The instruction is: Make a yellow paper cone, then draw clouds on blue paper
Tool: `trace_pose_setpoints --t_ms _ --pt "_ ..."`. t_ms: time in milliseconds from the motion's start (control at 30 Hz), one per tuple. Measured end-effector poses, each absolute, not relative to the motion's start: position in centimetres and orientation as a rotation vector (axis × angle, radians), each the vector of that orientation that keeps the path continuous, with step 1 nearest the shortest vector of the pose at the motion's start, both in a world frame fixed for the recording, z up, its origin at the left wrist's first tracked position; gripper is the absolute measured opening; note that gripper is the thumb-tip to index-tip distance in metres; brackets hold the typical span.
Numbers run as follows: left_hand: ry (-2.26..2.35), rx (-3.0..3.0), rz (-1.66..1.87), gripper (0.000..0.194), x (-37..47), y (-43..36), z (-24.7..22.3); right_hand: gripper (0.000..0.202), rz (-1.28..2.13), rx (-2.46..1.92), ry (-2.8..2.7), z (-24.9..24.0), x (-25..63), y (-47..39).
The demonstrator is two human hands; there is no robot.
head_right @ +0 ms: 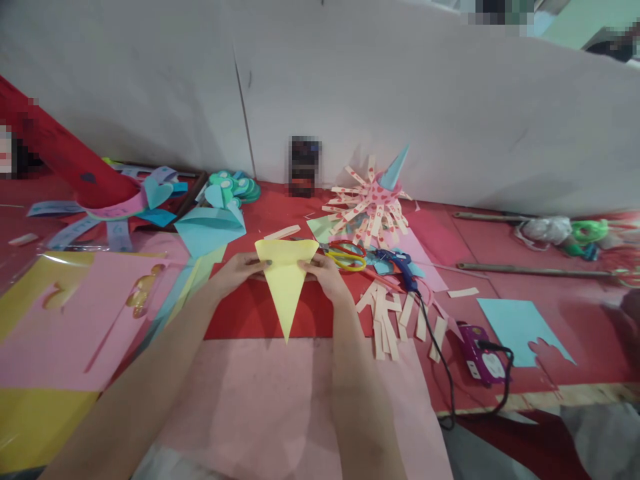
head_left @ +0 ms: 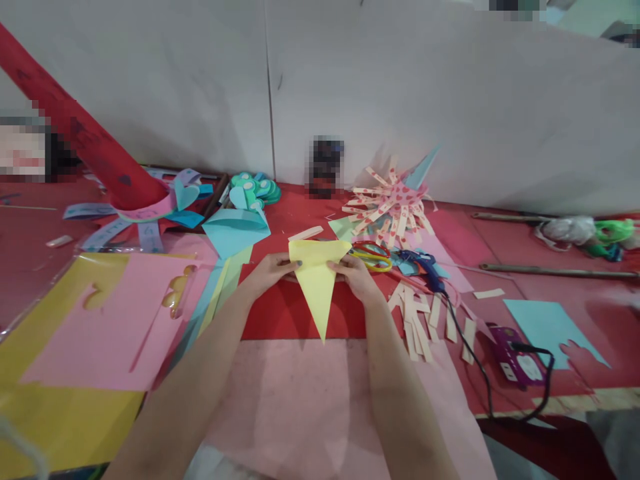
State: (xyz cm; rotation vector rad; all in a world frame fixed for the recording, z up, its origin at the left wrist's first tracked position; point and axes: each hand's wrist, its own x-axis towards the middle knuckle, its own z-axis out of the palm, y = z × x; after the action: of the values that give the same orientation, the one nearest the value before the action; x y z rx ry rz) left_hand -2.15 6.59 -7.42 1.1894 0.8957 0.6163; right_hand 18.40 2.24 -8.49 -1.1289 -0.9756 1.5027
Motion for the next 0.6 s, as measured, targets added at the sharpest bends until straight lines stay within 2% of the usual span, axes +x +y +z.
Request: trace_pose_setpoints --t_ms 167,367,600 --pt "0.911 1.132 0.611 0.037 -2.7 6.9 -7.7 0.032 1.513 -1.089 -0.964 -8.4 18.7 2.2" --pt "0.879 1.125 0.614 0.037 -3.0 7.1 -8.0 0.016 1.526 -1.099 -0.891 -9.1 19.1 2.4" --pt "0.833 1.154 0.6 0.037 -3.0 6.9 -7.5 0.018 1.482 -1.114 -0.802 -9.5 19.3 2.7"
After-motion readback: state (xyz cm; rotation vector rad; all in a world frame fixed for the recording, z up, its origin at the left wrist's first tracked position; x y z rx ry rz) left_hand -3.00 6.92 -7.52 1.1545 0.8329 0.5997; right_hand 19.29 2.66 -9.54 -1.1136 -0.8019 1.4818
